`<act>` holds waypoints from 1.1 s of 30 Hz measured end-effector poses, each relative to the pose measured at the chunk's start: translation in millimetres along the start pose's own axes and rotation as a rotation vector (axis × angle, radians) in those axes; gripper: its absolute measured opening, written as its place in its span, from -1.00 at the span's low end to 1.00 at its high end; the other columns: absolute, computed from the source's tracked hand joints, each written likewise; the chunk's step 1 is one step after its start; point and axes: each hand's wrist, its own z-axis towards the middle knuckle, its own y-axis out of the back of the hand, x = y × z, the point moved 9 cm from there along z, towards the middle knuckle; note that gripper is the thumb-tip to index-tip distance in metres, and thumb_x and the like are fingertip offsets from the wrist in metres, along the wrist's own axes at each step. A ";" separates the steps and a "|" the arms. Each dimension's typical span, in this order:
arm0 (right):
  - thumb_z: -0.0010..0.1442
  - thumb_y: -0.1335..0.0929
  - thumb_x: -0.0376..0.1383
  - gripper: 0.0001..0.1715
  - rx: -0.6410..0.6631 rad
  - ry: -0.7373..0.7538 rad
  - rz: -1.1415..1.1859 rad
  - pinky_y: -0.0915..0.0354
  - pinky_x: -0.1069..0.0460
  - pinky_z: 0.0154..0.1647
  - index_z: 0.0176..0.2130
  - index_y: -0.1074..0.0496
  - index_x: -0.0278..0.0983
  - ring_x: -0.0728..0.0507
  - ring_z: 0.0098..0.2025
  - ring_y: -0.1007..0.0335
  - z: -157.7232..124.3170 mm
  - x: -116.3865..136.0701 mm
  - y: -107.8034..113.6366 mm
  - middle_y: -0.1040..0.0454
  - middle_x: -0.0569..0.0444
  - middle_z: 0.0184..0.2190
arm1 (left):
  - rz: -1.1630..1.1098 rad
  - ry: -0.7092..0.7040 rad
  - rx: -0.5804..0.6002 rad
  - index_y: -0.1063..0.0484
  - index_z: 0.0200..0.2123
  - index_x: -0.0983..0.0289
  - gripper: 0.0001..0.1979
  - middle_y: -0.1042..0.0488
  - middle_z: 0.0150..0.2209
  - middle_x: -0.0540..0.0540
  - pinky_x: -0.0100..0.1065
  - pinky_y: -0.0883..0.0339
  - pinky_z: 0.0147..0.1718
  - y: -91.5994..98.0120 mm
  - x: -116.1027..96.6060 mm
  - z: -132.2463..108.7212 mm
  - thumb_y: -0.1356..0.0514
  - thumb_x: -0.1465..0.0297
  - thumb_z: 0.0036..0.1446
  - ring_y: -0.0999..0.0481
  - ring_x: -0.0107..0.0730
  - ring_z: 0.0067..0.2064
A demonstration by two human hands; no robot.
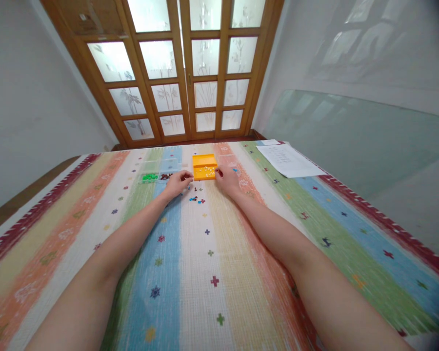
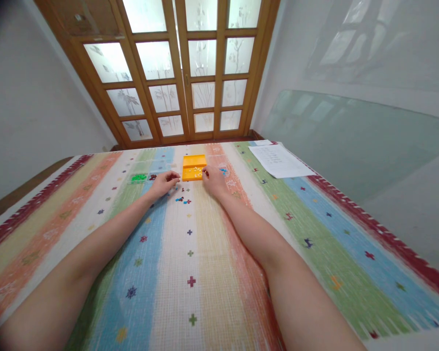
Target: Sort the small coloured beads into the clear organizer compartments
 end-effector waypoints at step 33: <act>0.37 -0.32 -0.36 -0.80 0.256 0.120 -0.037 -0.25 0.01 -0.12 -0.12 -0.57 -0.26 -0.18 -0.13 -0.47 -13.6 34.9 -9.8 -0.61 -0.03 -0.14 | 0.583 -0.397 0.239 -0.55 0.00 0.16 -0.73 -0.48 -0.02 0.18 -0.09 -0.32 0.08 -37.2 -51.5 -38.4 -0.21 0.17 0.35 -0.46 -0.08 0.03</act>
